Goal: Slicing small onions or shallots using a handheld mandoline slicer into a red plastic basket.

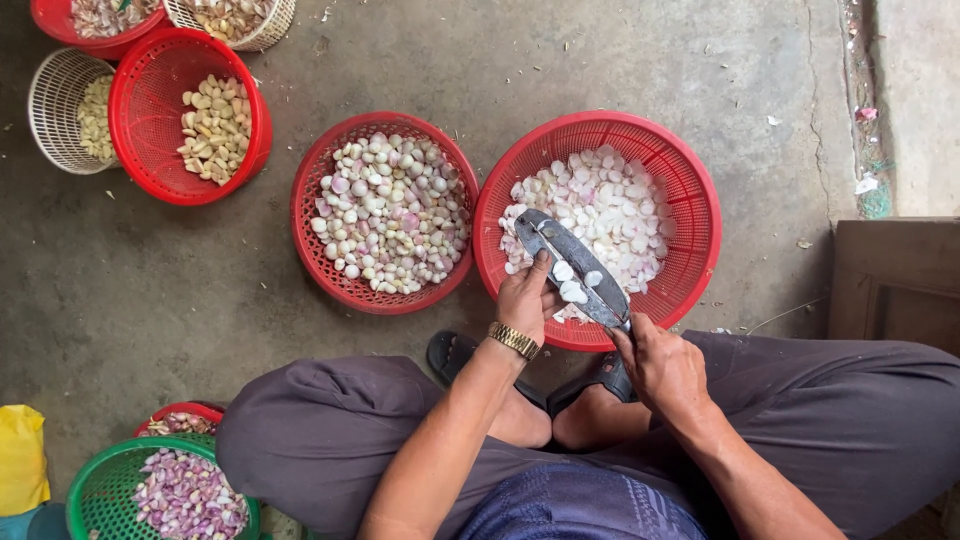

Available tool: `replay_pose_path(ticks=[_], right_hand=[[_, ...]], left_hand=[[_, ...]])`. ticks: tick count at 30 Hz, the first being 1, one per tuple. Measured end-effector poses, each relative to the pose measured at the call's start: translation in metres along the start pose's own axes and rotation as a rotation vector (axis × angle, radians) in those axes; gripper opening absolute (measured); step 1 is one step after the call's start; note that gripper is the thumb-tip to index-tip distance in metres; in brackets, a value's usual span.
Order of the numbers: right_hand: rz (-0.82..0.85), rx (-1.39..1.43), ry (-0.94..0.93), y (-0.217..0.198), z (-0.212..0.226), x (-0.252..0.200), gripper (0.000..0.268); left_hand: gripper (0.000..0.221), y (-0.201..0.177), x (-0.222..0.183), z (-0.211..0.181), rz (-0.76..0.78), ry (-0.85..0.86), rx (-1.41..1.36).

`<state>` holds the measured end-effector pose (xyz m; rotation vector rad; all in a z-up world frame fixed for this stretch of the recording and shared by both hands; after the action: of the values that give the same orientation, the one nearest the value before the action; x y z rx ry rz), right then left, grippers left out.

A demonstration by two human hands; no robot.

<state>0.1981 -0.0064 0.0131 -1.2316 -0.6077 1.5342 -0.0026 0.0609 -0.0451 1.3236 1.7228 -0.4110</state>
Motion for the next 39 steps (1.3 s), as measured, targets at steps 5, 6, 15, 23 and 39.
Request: replay_pose_path(ticks=[5, 6, 15, 23, 39], right_hand=[[0.032, 0.02, 0.041, -0.01, 0.006, 0.01, 0.04], [0.045, 0.037, 0.052, -0.015, 0.01, 0.013, 0.041], [0.036, 0.074, 0.035, -0.009, 0.013, 0.011, 0.039], [0.055, 0.048, 0.054, -0.008, 0.009, 0.01, 0.039], [0.076, 0.055, -0.002, -0.001, 0.007, 0.002, 0.037]], left_hand=[[0.024, -0.002, 0.028, 0.032, 0.006, 0.09, 0.115], [0.021, -0.003, 0.032, 0.041, 0.018, 0.101, 0.161], [0.024, -0.002, 0.015, 0.006, 0.045, 0.111, 0.164], [0.026, -0.011, 0.026, 0.011, -0.019, 0.254, 0.401], [0.021, 0.013, -0.002, -0.024, 0.123, 0.045, -0.153]])
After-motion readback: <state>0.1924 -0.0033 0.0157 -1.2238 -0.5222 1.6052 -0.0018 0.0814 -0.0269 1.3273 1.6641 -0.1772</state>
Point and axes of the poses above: each hand's wrist, its own x-axis towards the middle knuckle, its own y-axis out of the palm, z = x × y, the point moved 8 cm from there along x, towards the middle knuckle, and after that the axes turned 4 degrees about x, right-handed, at the moved point
